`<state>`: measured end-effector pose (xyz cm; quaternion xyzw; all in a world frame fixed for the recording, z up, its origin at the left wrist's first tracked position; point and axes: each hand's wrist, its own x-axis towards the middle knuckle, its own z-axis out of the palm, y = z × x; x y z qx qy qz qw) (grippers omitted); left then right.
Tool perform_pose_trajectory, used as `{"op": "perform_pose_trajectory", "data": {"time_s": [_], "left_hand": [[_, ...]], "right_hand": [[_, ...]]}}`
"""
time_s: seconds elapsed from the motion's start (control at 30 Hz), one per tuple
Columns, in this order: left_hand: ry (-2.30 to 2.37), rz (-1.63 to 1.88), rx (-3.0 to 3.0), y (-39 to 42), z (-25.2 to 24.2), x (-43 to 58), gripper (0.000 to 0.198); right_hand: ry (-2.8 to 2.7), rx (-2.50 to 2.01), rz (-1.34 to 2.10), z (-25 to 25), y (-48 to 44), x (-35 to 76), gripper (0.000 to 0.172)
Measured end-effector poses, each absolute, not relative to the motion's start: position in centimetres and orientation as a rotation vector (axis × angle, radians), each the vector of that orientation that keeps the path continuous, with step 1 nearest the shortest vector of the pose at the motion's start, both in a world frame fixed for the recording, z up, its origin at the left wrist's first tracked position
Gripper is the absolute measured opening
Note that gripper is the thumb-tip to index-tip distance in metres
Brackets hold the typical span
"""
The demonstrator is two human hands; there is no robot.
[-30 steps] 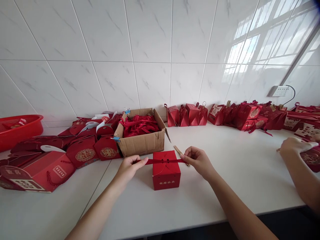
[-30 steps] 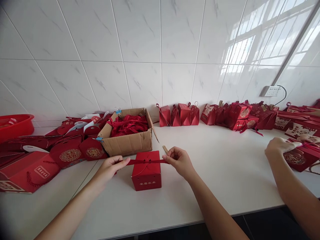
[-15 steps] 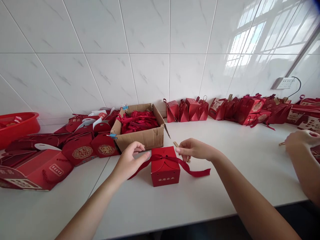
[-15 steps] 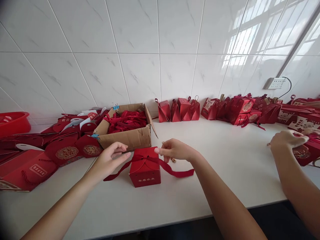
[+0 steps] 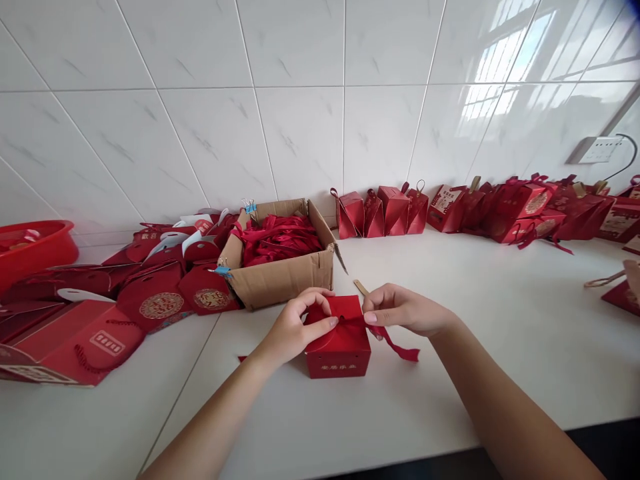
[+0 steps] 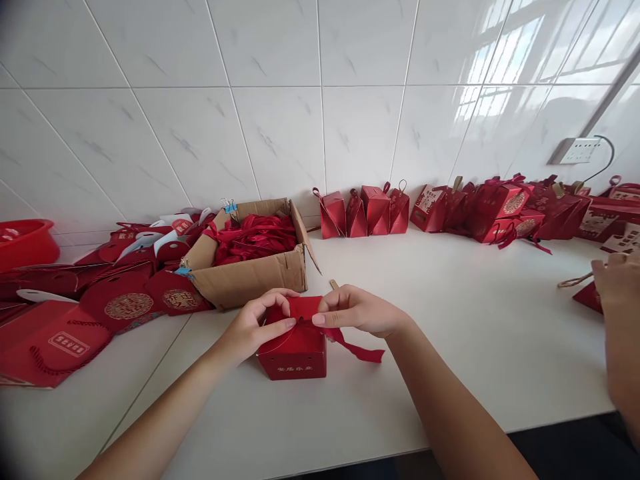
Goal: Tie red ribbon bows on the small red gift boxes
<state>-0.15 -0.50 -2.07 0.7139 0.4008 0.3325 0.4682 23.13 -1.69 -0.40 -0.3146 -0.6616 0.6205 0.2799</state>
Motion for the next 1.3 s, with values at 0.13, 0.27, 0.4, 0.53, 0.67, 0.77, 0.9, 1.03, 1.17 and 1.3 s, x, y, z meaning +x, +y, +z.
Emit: {"op": "perform_pose_trajectory", "data": {"time_s": [0.13, 0.27, 0.4, 0.53, 0.67, 0.77, 0.9, 1.03, 1.17, 1.3], "left_hand": [[0.983, 0.838, 1.751, -0.7, -2.0, 0.1, 0.019], [1.001, 0.845, 1.768, -1.0, -1.8, 0.2, 0.015], [1.022, 0.835, 1.838, -1.0, -1.3, 0.2, 0.011], [1.003, 0.827, 1.937, -1.1, -0.4, 0.3, 0.033], [1.026, 0.942, 1.958, -2.0, 0.4, 1.2, 0.044], [1.096, 0.957, 2.007, -2.8, 0.6, 2.2, 0.028], [1.141, 0.962, 2.136, -3.4, 0.4, 3.2, 0.013], [1.143, 0.982, 2.172, -3.7, 0.5, 3.1, 0.014], [1.106, 0.895, 2.094, -3.9, 0.8, 2.6, 0.023], [1.08, 0.845, 2.013, -4.0, 0.8, 2.4, 0.026]], "right_hand": [[-1.617, -0.715, 1.683, -0.6, -2.0, 22.7, 0.026], [-1.457, -0.609, 1.665, -1.1, -2.0, 22.5, 0.029], [-1.367, -0.523, 1.665, -1.3, -2.1, 22.3, 0.023], [-1.324, -0.467, 1.724, -1.1, -2.3, 21.9, 0.019], [-1.217, -0.493, 1.732, -0.4, -2.5, 21.8, 0.021], [-1.21, -0.605, 1.703, 0.4, -2.7, 22.0, 0.024], [-1.311, -0.767, 1.713, 1.7, -2.8, 22.3, 0.024], [-1.161, -0.919, 1.64, 2.8, -3.0, 22.8, 0.028], [-0.863, -0.8, 1.573, 3.5, -2.8, 23.4, 0.017], [-0.872, -0.675, 1.395, 4.0, -1.8, 24.3, 0.011]]}}
